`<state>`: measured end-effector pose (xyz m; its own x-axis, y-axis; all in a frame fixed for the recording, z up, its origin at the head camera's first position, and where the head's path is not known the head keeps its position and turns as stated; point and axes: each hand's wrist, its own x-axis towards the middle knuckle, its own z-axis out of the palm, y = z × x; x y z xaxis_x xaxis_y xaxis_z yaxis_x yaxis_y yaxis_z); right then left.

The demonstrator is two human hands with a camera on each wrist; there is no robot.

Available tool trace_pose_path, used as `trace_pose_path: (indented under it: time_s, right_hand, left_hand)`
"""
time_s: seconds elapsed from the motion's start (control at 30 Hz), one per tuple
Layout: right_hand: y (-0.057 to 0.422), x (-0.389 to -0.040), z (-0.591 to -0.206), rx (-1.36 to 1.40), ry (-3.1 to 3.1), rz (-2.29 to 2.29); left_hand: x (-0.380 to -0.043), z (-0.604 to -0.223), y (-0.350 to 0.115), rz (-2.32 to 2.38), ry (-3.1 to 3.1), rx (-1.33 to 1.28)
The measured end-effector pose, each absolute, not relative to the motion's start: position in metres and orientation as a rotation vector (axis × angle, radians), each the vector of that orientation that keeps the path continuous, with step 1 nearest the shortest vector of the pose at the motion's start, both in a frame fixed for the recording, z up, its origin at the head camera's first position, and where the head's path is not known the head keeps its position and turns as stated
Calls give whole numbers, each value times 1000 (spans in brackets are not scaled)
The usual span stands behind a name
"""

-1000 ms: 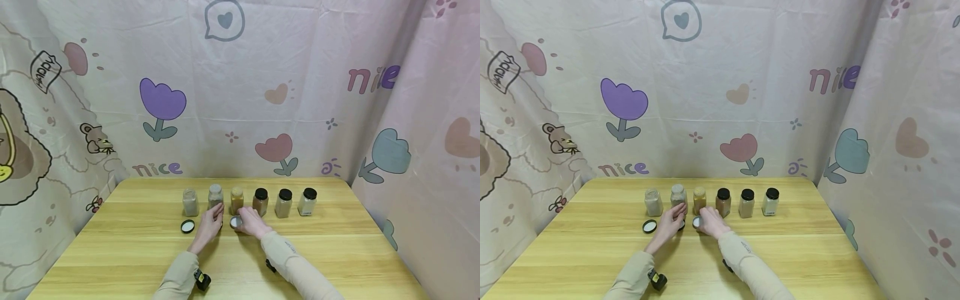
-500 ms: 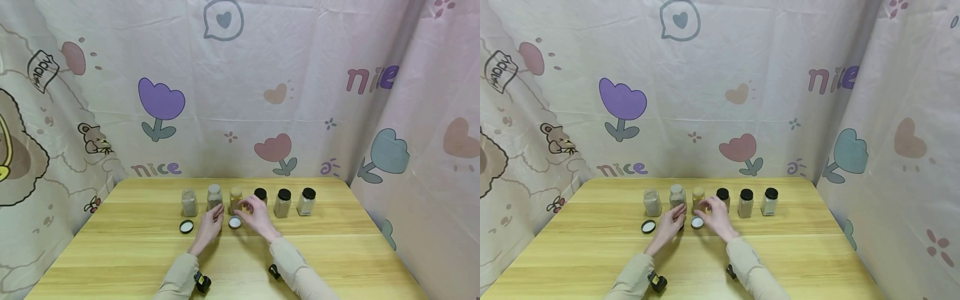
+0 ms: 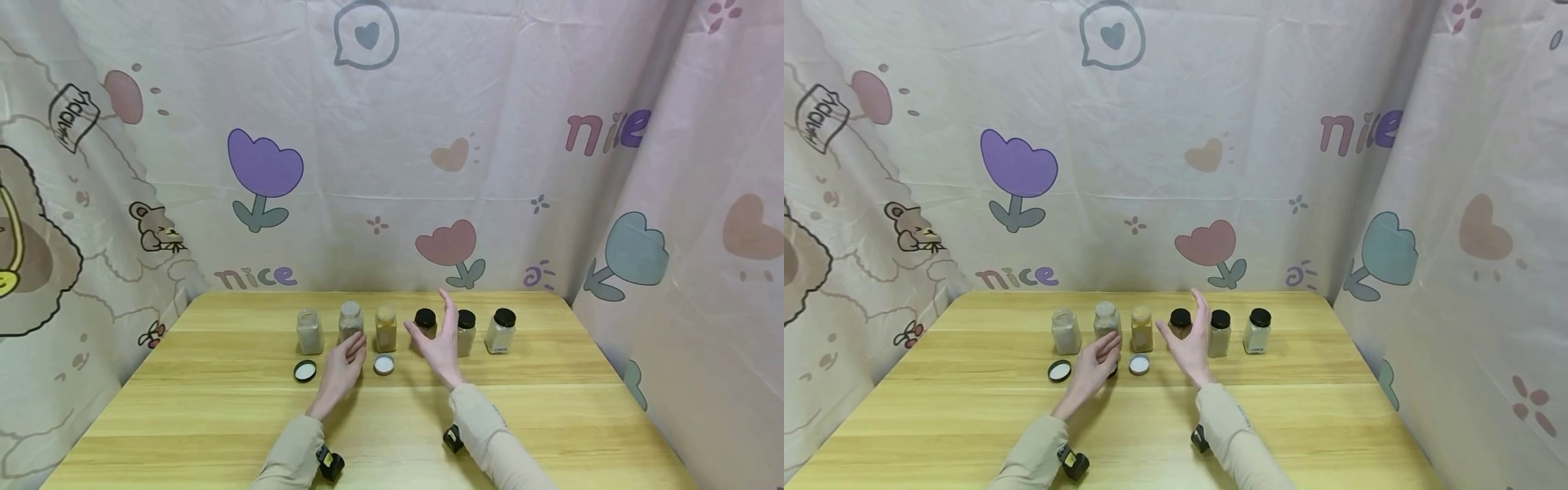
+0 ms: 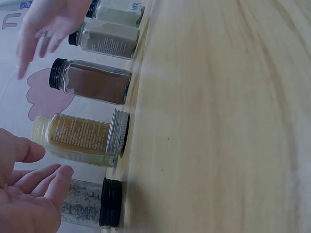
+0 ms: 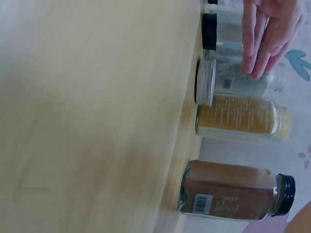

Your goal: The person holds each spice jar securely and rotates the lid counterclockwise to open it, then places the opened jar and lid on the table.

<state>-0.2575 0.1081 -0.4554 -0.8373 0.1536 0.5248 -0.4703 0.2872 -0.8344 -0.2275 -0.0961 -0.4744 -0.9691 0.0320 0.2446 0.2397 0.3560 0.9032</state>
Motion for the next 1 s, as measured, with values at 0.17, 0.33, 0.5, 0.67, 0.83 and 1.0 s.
trace_pose_path:
  time_s: [0.17,0.33,0.5,0.67,0.83,1.0]
  right_hand:
    - [112,-260,-460,210,-2223,1557]
    - [115,-263,-464,177,-2331,1536]
    - [117,-267,-466,191,-2413,1510]
    - [118,-271,-467,205,-2467,1490]
    - [120,-271,-468,235,-2493,1443]
    - [122,-269,-469,248,-2525,1447]
  left_hand:
    - [-227,-476,-95,-1666,-2424,-251]
    - [-226,-476,-95,-1677,-2413,-256]
    - [-227,-476,-95,-1677,-2415,-253]
    - [-228,-477,-95,-1682,-2408,-258]
    - [-227,-477,-94,-1698,-2402,-260]
    - [-226,-478,-93,-1730,-2385,-267]
